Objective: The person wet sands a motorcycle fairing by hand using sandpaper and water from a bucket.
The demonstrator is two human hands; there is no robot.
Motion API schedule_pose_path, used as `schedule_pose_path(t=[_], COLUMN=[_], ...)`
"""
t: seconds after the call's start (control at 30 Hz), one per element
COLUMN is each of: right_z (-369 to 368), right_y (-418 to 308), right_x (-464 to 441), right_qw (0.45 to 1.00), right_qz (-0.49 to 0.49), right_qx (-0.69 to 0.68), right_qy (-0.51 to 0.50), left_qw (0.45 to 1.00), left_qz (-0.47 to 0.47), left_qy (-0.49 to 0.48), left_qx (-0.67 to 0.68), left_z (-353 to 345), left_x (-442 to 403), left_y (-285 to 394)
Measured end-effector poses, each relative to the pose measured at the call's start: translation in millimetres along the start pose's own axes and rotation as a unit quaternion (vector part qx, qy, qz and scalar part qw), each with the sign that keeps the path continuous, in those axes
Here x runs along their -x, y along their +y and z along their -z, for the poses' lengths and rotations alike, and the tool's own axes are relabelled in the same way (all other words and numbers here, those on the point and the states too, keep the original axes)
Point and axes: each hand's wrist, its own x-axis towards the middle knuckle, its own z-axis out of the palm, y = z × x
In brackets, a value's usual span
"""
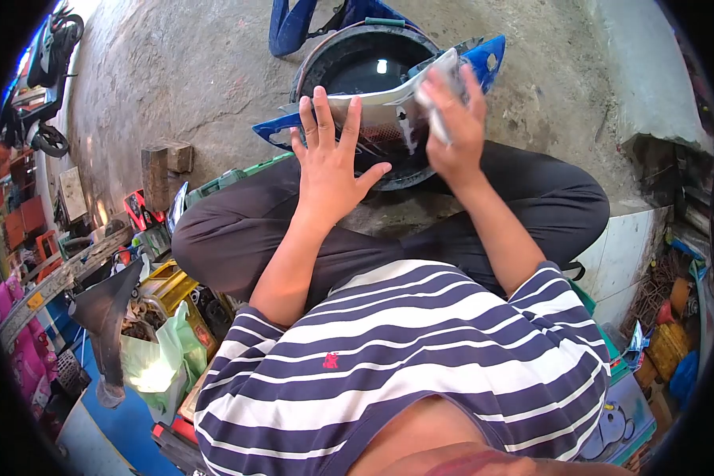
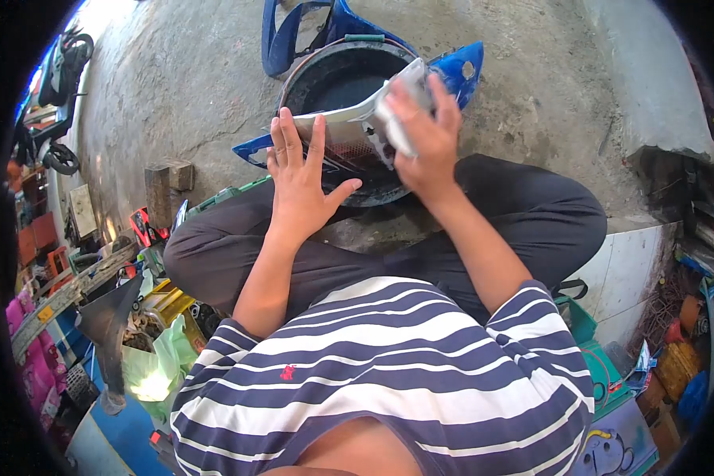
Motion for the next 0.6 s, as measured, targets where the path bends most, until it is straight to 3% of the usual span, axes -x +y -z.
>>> schedule_pose_path(t=[0.1,0.27,0.33,0.47,0.53,0.6], right_z=[0,8,9,1,7,11], right_y=[-28,29,8,-20,-13,3], right_x=[17,-13,-16,15,5,-11], right_qw=[0.994,0.999,0.999,0.993,0.993,0.998], right_qz=[0.032,-0.005,-0.004,0.041,0.061,0.019], right_qx=[0.024,0.053,0.043,0.043,0.046,0.052], right_qy=[-0.098,-0.007,0.007,-0.105,-0.093,-0.039], left_qw=[1.0,1.0,1.0,1.0,1.0,1.0], left_qz=[-0.003,-0.005,-0.002,-0.003,-0.004,-0.007], left_qy=[0.004,0.001,-0.001,0.008,0.002,0.001], left_qx=[0.004,0.001,0.003,0.009,0.006,0.001], left_z=[-2,-1,-1,-4,-2,-2], left_x=[-1,-1,-1,-1,0,1], left_y=[-2,-3,-3,-3,-3,-4])
